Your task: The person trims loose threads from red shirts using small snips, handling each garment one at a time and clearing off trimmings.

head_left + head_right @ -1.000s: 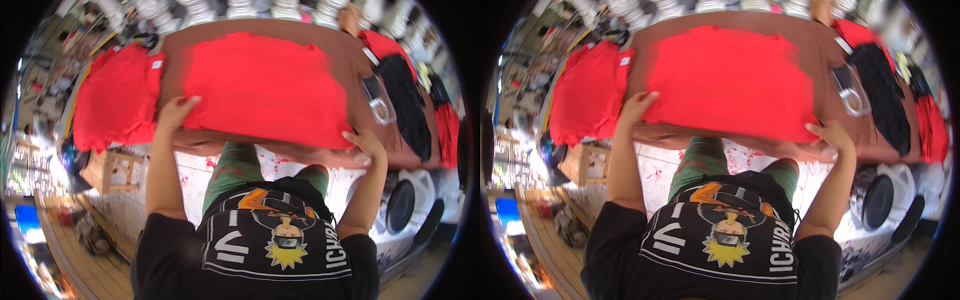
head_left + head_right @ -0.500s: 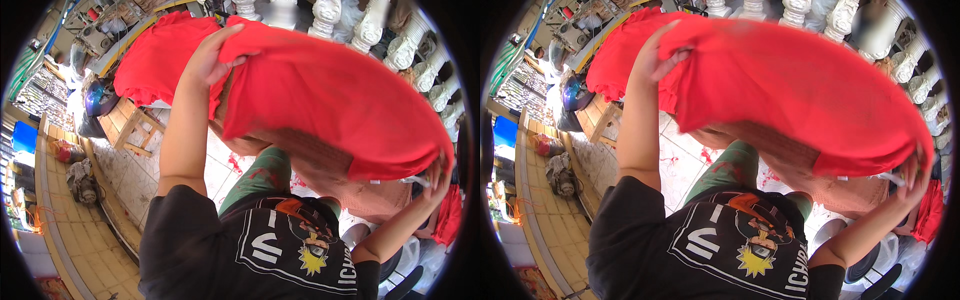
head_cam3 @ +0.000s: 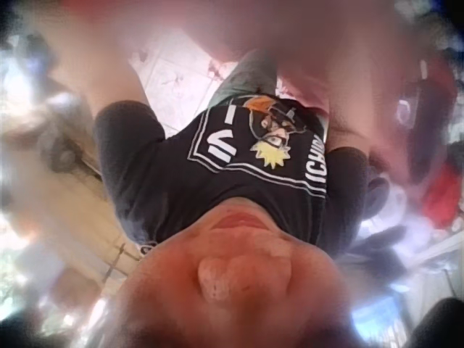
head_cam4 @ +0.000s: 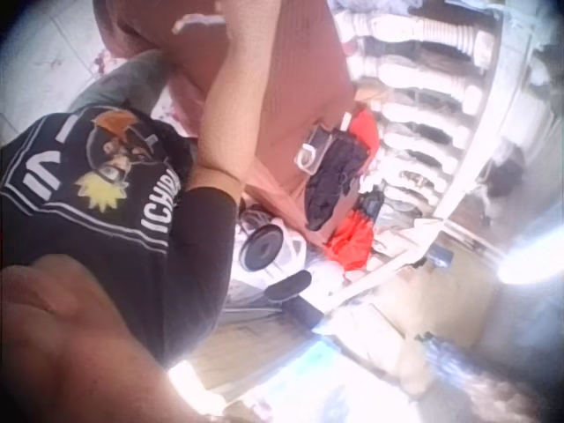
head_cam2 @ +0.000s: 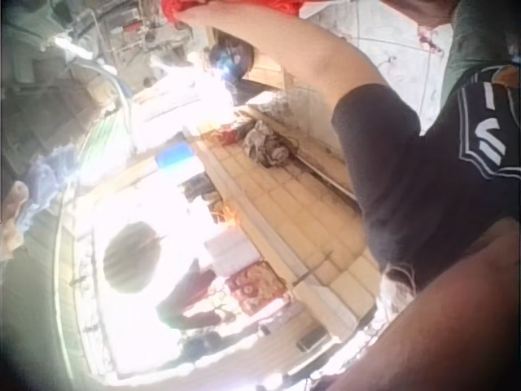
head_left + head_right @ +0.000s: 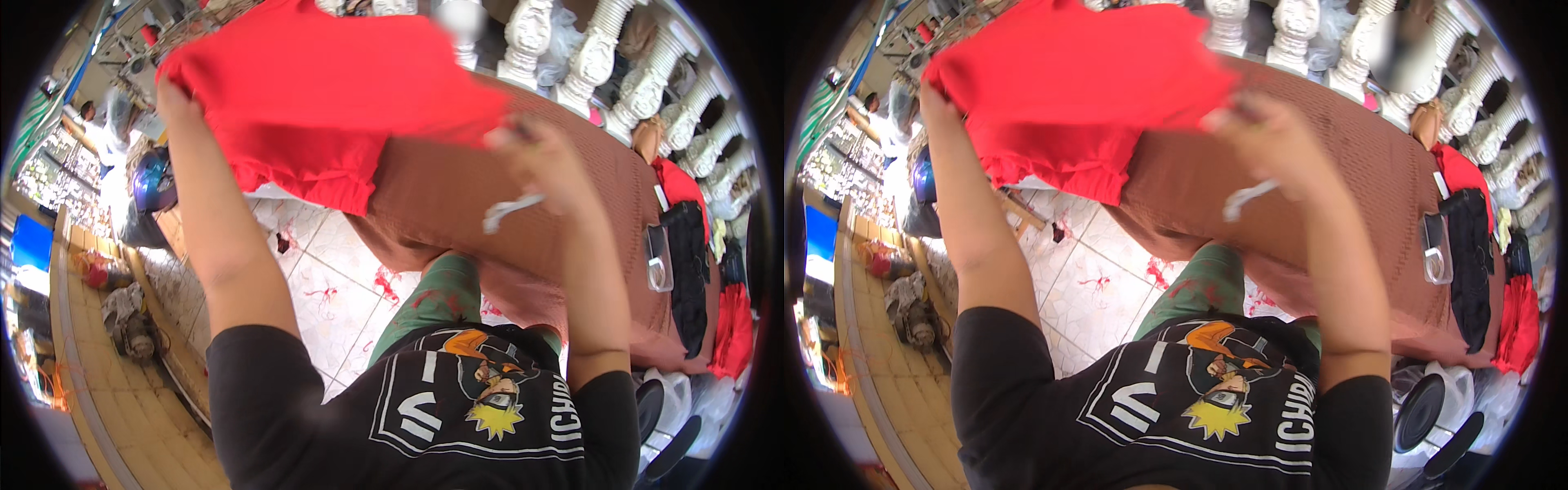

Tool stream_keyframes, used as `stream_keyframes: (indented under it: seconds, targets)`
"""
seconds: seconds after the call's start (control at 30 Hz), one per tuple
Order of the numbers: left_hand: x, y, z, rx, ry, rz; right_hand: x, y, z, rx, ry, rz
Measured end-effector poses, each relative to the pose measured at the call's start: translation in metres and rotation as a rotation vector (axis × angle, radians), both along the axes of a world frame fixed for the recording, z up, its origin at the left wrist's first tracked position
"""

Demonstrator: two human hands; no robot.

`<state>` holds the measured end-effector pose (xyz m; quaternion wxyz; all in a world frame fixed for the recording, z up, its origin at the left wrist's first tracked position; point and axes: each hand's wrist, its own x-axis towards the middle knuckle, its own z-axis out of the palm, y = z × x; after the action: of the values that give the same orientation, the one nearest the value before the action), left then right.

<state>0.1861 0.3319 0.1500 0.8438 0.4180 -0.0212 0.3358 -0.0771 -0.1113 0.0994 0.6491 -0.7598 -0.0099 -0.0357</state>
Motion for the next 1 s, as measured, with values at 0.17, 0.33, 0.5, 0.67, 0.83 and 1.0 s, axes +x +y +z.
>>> stream_keyframes:
  seconds: [0.17,0.33,0.5,0.67,0.83,1.0]
  targets:
    - [-0.002,0.058,-0.099,0.455,-0.018,0.802,0.005,0.027,-0.038,-0.602,-0.125,0.480]
    - [-0.104,-0.193,-0.169,0.831,-0.090,0.325,-0.015,-0.053,-0.076,-0.612,-0.003,0.206]
    - [-0.198,-0.329,-0.228,1.193,-0.160,-0.375,-0.038,-0.160,-0.103,-0.605,0.021,-0.264]
    - [-0.223,-0.360,-0.234,1.532,-0.254,-0.414,-0.046,-0.272,-0.111,-0.256,0.225,-0.732]
    - [-0.227,-0.364,-0.225,1.752,-0.149,-0.390,0.003,-0.402,-0.143,0.157,-0.010,-1.138]
    - [-0.227,-0.386,-0.224,1.813,-0.164,-0.427,0.021,-0.594,-0.212,-0.100,-0.129,-1.582]
